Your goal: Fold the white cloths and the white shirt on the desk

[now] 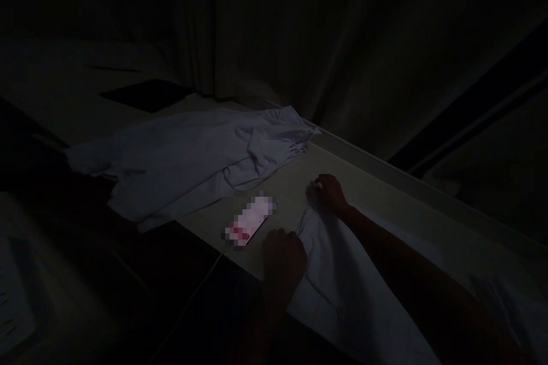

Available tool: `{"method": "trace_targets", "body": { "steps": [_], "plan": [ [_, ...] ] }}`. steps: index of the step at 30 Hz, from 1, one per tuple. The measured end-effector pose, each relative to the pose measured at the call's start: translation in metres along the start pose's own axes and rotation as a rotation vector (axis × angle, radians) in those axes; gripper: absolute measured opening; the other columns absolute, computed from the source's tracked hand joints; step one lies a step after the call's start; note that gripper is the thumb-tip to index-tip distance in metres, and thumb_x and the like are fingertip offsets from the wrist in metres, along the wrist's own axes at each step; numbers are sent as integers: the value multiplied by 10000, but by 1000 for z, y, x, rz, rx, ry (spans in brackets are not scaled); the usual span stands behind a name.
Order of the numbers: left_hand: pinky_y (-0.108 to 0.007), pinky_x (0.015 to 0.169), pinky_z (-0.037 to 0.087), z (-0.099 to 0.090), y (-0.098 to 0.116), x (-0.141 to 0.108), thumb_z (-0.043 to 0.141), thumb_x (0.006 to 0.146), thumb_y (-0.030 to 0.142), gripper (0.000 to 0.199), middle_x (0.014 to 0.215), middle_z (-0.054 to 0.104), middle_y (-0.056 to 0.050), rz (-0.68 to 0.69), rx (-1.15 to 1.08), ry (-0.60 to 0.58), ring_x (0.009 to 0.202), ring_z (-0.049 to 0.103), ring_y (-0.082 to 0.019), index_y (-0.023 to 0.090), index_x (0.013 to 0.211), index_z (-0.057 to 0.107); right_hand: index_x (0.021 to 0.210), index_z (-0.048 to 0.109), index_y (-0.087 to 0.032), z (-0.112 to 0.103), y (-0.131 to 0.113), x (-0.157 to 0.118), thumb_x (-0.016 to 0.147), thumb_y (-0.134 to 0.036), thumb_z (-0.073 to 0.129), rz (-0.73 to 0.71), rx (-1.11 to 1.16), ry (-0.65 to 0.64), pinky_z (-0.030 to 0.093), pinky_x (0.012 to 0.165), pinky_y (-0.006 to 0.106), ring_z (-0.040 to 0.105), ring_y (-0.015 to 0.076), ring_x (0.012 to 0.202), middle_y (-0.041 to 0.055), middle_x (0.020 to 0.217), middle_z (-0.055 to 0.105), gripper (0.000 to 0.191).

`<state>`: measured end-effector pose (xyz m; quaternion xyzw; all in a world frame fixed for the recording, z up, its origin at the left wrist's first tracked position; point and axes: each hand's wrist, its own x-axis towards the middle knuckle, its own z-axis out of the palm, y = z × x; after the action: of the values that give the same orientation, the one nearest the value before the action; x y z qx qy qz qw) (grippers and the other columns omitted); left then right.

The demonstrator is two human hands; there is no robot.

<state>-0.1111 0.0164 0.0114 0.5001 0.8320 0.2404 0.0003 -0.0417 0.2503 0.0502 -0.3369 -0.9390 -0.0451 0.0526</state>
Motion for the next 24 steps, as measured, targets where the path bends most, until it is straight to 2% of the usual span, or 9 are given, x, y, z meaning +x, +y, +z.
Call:
{"method": "trace_targets", "body": {
  "steps": [3, 6, 8, 11, 15, 17, 19, 21, 24],
  "plan": [
    [-441, 823, 367, -1, 0, 2, 389, 934, 292, 363, 848, 599, -129, 4, -2, -8, 897, 520, -264, 167, 759, 682, 1189, 594, -98, -3, 3, -21, 978, -187, 294, 48, 98, 142, 348, 993, 371, 468, 243, 1178, 162, 1246, 580, 377],
    [-437, 807, 365, 1, -2, 3, 353, 953, 342, 443, 830, 605, -130, 13, 39, -21, 878, 527, -261, 165, 740, 698, 1233, 593, -136, 6, -8, -47, 985, -224, 329, -69, 112, 19, 319, 1049, 385, 466, 235, 1228, 133, 1282, 589, 373],
    [-430, 797, 363, 2, -2, 3, 358, 949, 335, 449, 824, 610, -133, 21, 62, -29, 880, 532, -261, 162, 717, 700, 1349, 509, -135, 16, -20, -60, 1001, -316, 337, -105, 95, -75, 270, 1100, 412, 384, 243, 1334, 132, 1410, 501, 429],
    [-421, 804, 363, 4, -3, 2, 386, 930, 316, 406, 837, 619, -135, 33, 66, -36, 898, 539, -263, 154, 720, 694, 1474, 338, -128, 25, -34, -70, 1013, -413, 277, -58, 97, -131, 218, 1138, 464, 233, 254, 1434, 136, 1539, 323, 545],
    [-390, 808, 372, 1, -9, 3, 446, 906, 359, 314, 879, 642, -126, 9, 30, -49, 908, 558, -255, 151, 831, 670, 1503, 285, -178, 16, -29, -80, 1018, -429, 237, 8, 181, -70, 187, 1156, 511, 170, 247, 1458, 99, 1567, 266, 548],
    [-355, 776, 385, 1, -15, 6, 448, 909, 368, 297, 860, 654, -109, -31, -36, -93, 861, 578, -230, 161, 829, 646, 1507, 274, -177, 8, -20, -100, 1017, -427, 245, 44, 240, 17, 194, 1162, 508, 189, 241, 1454, 104, 1561, 277, 551],
    [-315, 737, 398, 1, -22, 9, 408, 929, 339, 294, 842, 668, -83, -94, -158, -134, 810, 596, -196, 174, 831, 630, 1502, 281, -189, 1, -8, -136, 1012, -418, 276, 80, 292, 119, 215, 1164, 502, 236, 232, 1441, 105, 1548, 309, 541],
    [-282, 725, 415, 2, -29, 12, 364, 944, 299, 298, 884, 686, -66, -153, -292, -131, 817, 616, -171, 183, 881, 631, 1485, 312, -214, -4, 8, -188, 997, -415, 339, 141, 321, 213, 240, 1160, 503, 287, 232, 1421, 97, 1537, 336, 528],
    [-263, 742, 438, 3, -34, 13, 361, 939, 296, 310, 948, 700, -54, -146, -335, -65, 853, 626, -159, 190, 936, 652, 1436, 393, -230, -7, 41, -286, 962, -432, 413, 392, 345, 295, 352, 1101, 501, 399, 256, 1356, 96, 1495, 405, 515]
  ]
}}
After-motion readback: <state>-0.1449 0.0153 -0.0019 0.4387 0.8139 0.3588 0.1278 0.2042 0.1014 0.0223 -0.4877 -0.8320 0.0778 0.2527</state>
